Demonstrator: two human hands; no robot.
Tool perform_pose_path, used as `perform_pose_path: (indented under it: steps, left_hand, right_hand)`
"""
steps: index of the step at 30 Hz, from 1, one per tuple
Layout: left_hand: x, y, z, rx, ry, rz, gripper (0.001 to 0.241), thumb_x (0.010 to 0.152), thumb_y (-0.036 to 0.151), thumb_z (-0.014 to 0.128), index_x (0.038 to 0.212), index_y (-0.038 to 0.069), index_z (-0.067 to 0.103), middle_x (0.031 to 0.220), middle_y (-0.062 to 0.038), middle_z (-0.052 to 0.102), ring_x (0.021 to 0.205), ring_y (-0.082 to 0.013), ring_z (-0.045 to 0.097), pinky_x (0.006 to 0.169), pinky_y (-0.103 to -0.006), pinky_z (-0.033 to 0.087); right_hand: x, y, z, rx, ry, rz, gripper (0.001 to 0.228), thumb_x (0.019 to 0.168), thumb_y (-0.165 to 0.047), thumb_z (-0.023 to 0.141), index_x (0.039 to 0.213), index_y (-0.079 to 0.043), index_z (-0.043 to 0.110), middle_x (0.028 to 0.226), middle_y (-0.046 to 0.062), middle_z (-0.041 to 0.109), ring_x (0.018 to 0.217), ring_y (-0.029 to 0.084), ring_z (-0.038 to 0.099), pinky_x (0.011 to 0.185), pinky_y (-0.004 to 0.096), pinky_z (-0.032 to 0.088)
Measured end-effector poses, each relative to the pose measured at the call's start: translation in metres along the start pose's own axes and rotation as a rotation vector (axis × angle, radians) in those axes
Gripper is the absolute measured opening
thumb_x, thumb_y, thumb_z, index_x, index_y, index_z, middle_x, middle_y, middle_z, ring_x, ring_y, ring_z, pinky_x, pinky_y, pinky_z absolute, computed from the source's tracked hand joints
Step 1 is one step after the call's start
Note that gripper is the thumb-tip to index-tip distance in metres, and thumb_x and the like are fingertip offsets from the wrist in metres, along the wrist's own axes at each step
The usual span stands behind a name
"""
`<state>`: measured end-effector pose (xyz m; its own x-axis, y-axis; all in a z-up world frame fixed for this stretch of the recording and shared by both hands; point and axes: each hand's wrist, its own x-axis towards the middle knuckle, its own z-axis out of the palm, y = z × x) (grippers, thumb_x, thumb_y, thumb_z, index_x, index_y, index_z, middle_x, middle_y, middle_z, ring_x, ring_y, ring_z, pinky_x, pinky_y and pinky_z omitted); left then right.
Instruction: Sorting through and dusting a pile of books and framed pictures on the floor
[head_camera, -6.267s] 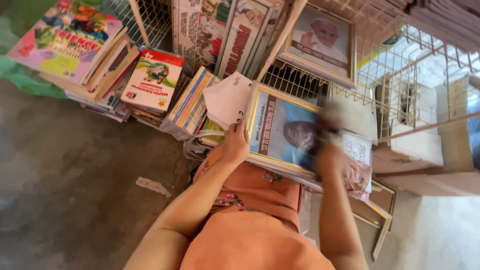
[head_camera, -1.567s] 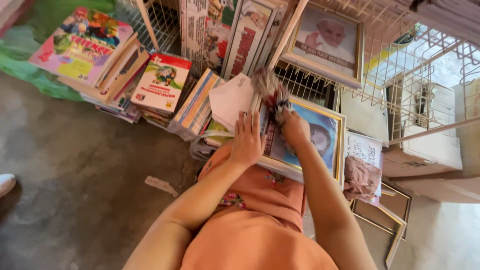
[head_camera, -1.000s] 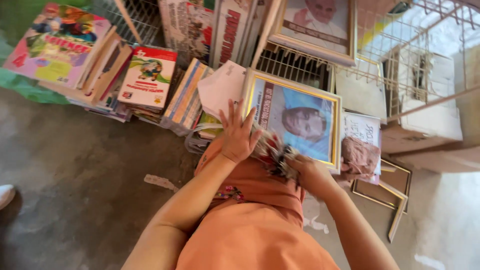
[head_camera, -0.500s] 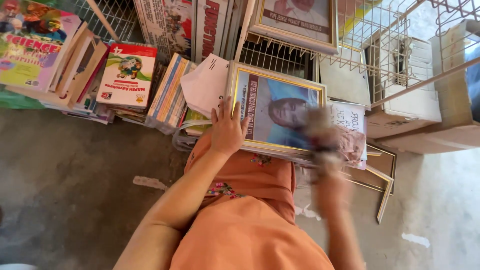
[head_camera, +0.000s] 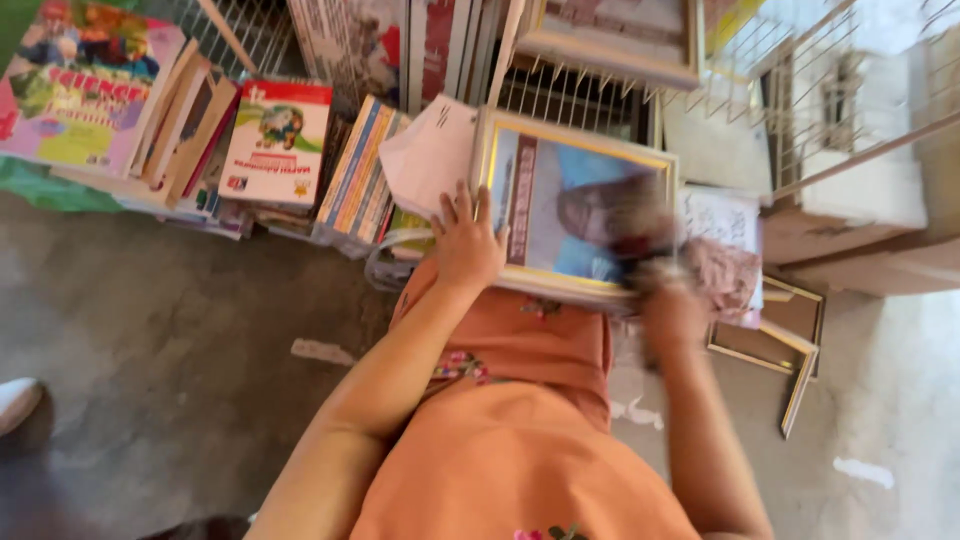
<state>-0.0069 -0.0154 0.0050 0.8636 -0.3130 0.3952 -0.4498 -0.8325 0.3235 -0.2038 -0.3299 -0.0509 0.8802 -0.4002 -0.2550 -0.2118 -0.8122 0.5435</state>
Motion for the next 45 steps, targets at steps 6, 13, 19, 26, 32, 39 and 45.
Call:
perform_pose_path:
  steps: [6, 13, 19, 26, 32, 39, 45]
  left_hand:
    - [0.002, 0.000, 0.005, -0.012, -0.071, -0.044, 0.069, 0.088, 0.042, 0.069, 0.146, 0.009, 0.053, 0.152, -0.026, 0.044, 0.134, -0.0542, 0.050, 0.096, -0.0719, 0.048]
    - [0.004, -0.008, 0.011, -0.058, -0.333, -0.066, 0.054, 0.095, 0.020, 0.051, 0.148, 0.012, 0.053, 0.159, -0.025, 0.036, 0.146, -0.0490, 0.038, 0.108, -0.0721, 0.036]
    - [0.002, 0.004, -0.021, -0.078, -0.234, -0.020, 0.063, 0.092, 0.008, 0.050, 0.154, 0.008, 0.041, 0.157, -0.027, 0.035, 0.140, -0.0486, 0.046, 0.101, -0.0726, 0.044]
    - [0.006, 0.002, -0.013, -0.068, -0.232, -0.037, 0.068, 0.087, 0.010, 0.057, 0.153, 0.010, 0.043, 0.159, -0.025, 0.036, 0.140, -0.0464, 0.047, 0.102, -0.0703, 0.045]
    - [0.005, 0.002, -0.015, -0.051, -0.345, -0.052, 0.071, 0.091, 0.007, 0.052, 0.159, 0.015, 0.035, 0.163, -0.024, 0.027, 0.146, -0.0463, 0.038, 0.107, -0.0703, 0.039]
    - [0.012, 0.007, -0.030, -0.080, -0.423, -0.069, 0.071, 0.089, 0.009, 0.057, 0.157, 0.020, 0.038, 0.165, -0.024, 0.023, 0.151, -0.0434, 0.031, 0.111, -0.0697, 0.035]
    - [0.014, 0.013, -0.039, -0.071, -0.440, -0.134, 0.072, 0.090, 0.004, 0.051, 0.159, 0.015, 0.035, 0.166, -0.023, 0.023, 0.151, -0.0444, 0.030, 0.110, -0.0745, 0.033]
  right_hand:
    - [0.003, 0.043, -0.059, 0.288, -0.028, 0.639, 0.034, 0.090, -0.052, 0.066, 0.093, -0.023, 0.084, 0.073, 0.007, 0.079, 0.075, 0.028, 0.079, 0.054, 0.038, 0.062]
    - [0.055, -0.144, -0.170, 0.504, 0.743, -0.044, 0.047, 0.082, -0.015, 0.061, 0.127, -0.020, 0.072, 0.088, 0.007, 0.069, 0.070, 0.027, 0.073, 0.057, 0.041, 0.058]
    - [0.122, -0.108, -0.102, 0.549, 0.484, 0.049, 0.039, 0.081, -0.019, 0.062, 0.117, -0.020, 0.075, 0.093, 0.006, 0.069, 0.077, 0.030, 0.075, 0.058, 0.047, 0.061]
    - [0.094, -0.064, -0.188, 0.475, 0.187, 0.270, 0.043, 0.093, -0.024, 0.059, 0.134, -0.016, 0.067, 0.103, 0.013, 0.076, 0.096, 0.034, 0.076, 0.078, 0.051, 0.062]
    - [0.109, -0.147, -0.168, 0.344, 0.574, -0.112, 0.053, 0.081, -0.018, 0.061, 0.133, -0.008, 0.066, 0.110, 0.017, 0.072, 0.073, 0.032, 0.073, 0.057, 0.048, 0.060]
    - [0.136, 0.008, -0.076, 0.382, 0.130, 0.229, 0.027, 0.093, -0.023, 0.058, 0.110, -0.020, 0.079, 0.100, 0.006, 0.078, 0.092, 0.028, 0.078, 0.073, 0.043, 0.063]
    - [0.039, 0.029, -0.091, 0.606, -0.014, 0.353, 0.036, 0.093, -0.030, 0.053, 0.120, -0.020, 0.074, 0.098, 0.017, 0.077, 0.096, 0.043, 0.075, 0.074, 0.057, 0.062]
